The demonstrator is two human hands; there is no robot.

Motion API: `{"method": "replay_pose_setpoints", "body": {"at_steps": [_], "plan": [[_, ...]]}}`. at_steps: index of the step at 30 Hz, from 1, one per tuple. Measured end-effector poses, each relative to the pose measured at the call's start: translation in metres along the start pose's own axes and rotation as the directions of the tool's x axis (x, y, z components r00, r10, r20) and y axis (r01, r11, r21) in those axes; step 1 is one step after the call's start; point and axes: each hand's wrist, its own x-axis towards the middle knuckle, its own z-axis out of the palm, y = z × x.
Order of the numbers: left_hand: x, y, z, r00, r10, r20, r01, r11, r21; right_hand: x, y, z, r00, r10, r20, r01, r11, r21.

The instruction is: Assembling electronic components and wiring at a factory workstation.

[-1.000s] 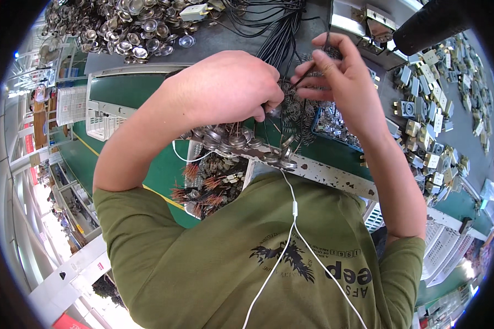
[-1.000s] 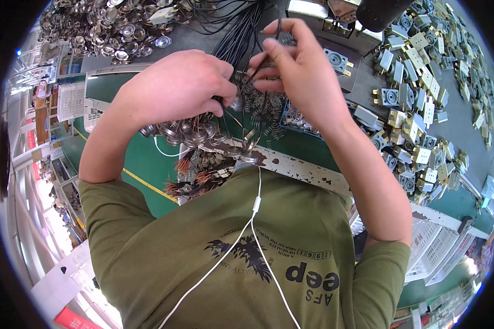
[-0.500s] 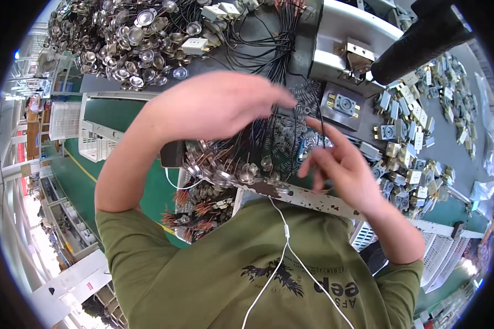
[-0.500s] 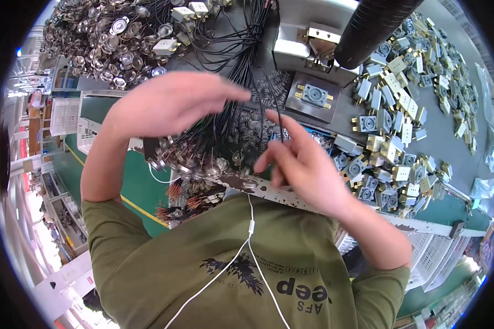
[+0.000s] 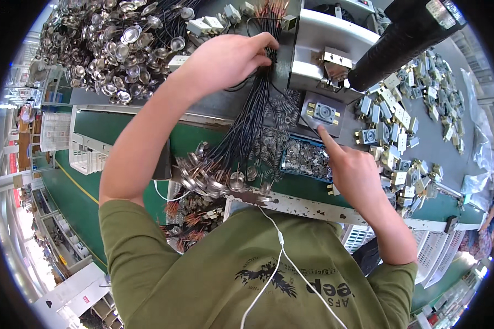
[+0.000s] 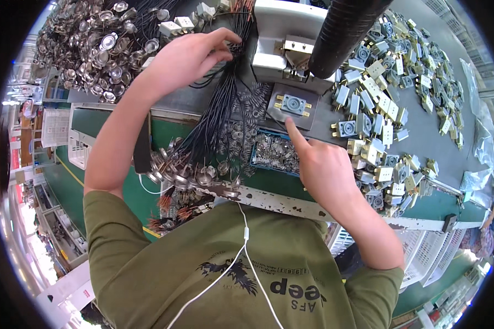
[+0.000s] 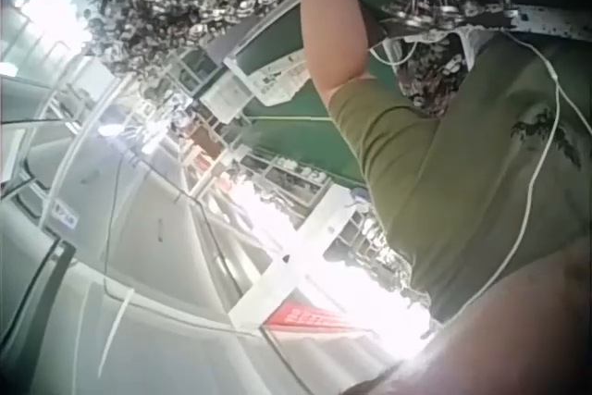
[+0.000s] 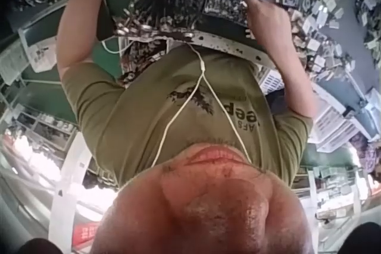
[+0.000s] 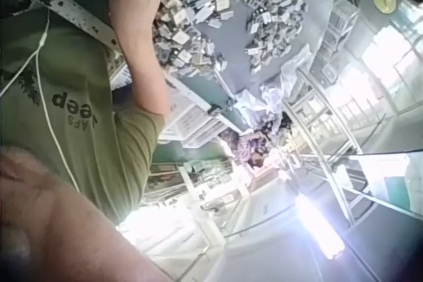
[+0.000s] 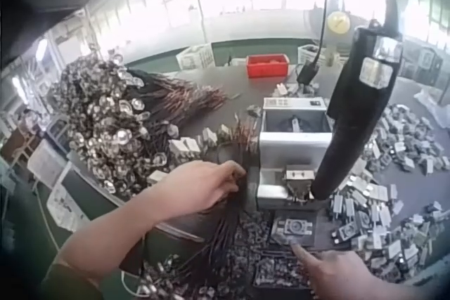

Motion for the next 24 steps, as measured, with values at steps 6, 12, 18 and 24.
{"method": "replay_pose_setpoints", "body": {"at_steps": [6,12,18,24], "plan": [[-0.004,0.046,-0.012,0.969,0.220,-0.114,-0.233,0.965,-0.122,0.005,0.015,-0.020,0.966,-0.015,-0.257,0.062,0.983,0.174],[0.016,0.057,0.014,0.907,0.408,-0.103,-0.417,0.904,-0.095,0.020,0.030,-0.001,0.934,0.051,-0.354,-0.005,0.992,0.129],[0.020,0.070,0.037,0.906,0.419,-0.066,-0.423,0.904,-0.064,0.005,0.011,-0.022,0.967,0.009,-0.256,0.036,0.985,0.170],[0.025,0.073,0.049,0.911,0.411,0.029,-0.412,0.909,0.062,-0.008,0.005,0.001,0.958,0.012,-0.285,0.099,0.924,0.370]]}}
